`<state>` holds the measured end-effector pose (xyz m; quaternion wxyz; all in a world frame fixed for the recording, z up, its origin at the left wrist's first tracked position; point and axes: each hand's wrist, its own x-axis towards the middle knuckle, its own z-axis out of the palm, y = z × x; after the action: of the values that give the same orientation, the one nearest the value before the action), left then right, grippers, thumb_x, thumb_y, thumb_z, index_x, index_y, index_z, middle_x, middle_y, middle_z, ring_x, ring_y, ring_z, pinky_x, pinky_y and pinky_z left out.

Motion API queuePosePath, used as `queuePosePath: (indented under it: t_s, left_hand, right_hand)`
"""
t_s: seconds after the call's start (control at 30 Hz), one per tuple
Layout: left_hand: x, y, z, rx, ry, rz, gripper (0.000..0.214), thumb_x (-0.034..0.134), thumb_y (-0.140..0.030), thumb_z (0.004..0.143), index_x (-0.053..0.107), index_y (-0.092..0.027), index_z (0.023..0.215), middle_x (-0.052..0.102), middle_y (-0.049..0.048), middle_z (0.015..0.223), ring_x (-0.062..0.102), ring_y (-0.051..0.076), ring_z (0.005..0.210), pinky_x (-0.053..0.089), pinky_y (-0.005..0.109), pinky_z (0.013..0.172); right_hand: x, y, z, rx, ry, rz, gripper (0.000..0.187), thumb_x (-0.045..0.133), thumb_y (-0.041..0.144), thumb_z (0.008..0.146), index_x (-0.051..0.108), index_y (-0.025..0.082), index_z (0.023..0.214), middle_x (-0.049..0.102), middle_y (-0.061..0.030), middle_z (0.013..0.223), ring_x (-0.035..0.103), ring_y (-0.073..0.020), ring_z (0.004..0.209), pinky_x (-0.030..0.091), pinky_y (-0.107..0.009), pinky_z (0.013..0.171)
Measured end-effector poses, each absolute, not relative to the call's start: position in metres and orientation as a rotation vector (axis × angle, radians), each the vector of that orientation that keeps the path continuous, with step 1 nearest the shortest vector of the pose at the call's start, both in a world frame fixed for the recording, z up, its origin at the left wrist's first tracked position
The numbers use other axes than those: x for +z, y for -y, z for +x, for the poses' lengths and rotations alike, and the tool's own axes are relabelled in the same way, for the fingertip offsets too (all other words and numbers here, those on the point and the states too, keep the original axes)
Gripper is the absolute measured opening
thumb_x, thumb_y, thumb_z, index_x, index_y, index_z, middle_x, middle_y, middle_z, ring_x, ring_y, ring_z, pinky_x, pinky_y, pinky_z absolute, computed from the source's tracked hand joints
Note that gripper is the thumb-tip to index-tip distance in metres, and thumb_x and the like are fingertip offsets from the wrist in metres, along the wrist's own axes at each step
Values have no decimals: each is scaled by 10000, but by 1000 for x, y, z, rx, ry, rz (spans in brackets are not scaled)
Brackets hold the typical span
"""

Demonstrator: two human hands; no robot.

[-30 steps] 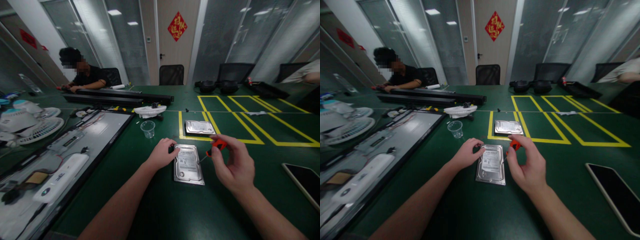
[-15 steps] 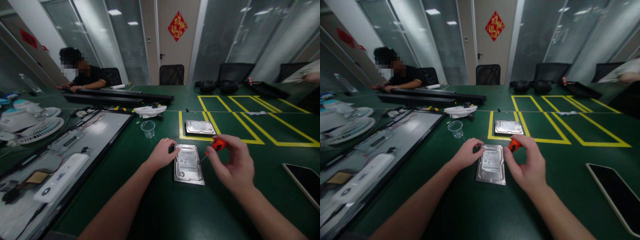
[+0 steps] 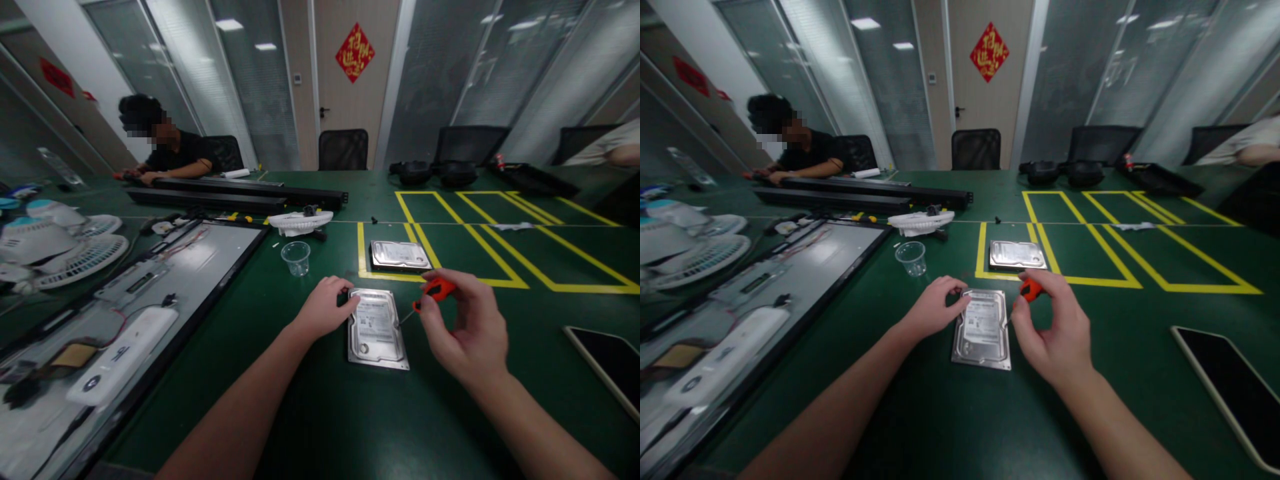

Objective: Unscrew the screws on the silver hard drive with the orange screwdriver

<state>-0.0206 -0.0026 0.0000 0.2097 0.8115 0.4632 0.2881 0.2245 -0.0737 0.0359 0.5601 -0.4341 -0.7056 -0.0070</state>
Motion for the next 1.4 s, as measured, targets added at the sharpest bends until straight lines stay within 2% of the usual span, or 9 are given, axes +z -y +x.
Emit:
queuePosePath:
  t_s: [0.4, 0.7, 1.4]
  left_hand:
    - [-1, 2, -20, 807, -1288, 2266, 224, 636, -365, 966, 721, -189, 1077, 700, 79, 1028, 628, 252, 1005, 519, 405, 907]
    - [0, 2, -20, 798, -1296, 2259, 235, 636, -374, 966, 724, -191, 1084, 703, 80, 1033, 631, 256, 1018, 520, 408, 918]
    - [-3, 1, -21, 815, -1277, 2271, 232, 649, -357, 964, 724, -175, 1087, 697, 78, 1033, 624, 250, 1008, 507, 386, 892]
  right_hand:
    - [49, 72, 222, -236, 1732, -980, 586, 803, 113, 808, 603, 242, 1343, 663, -92, 1107, 661, -245, 971, 569, -439, 842]
    - [45, 74, 222, -138, 1723, -998, 551, 765, 114, 826, 605, 256, 1334, 704, -86, 1120, 702, -253, 967, 586, -461, 881]
    - [38, 75, 223, -100, 1715, -1010, 606, 773, 113, 827, 582, 248, 1385, 714, -88, 1163, 720, -252, 1017, 583, -448, 924]
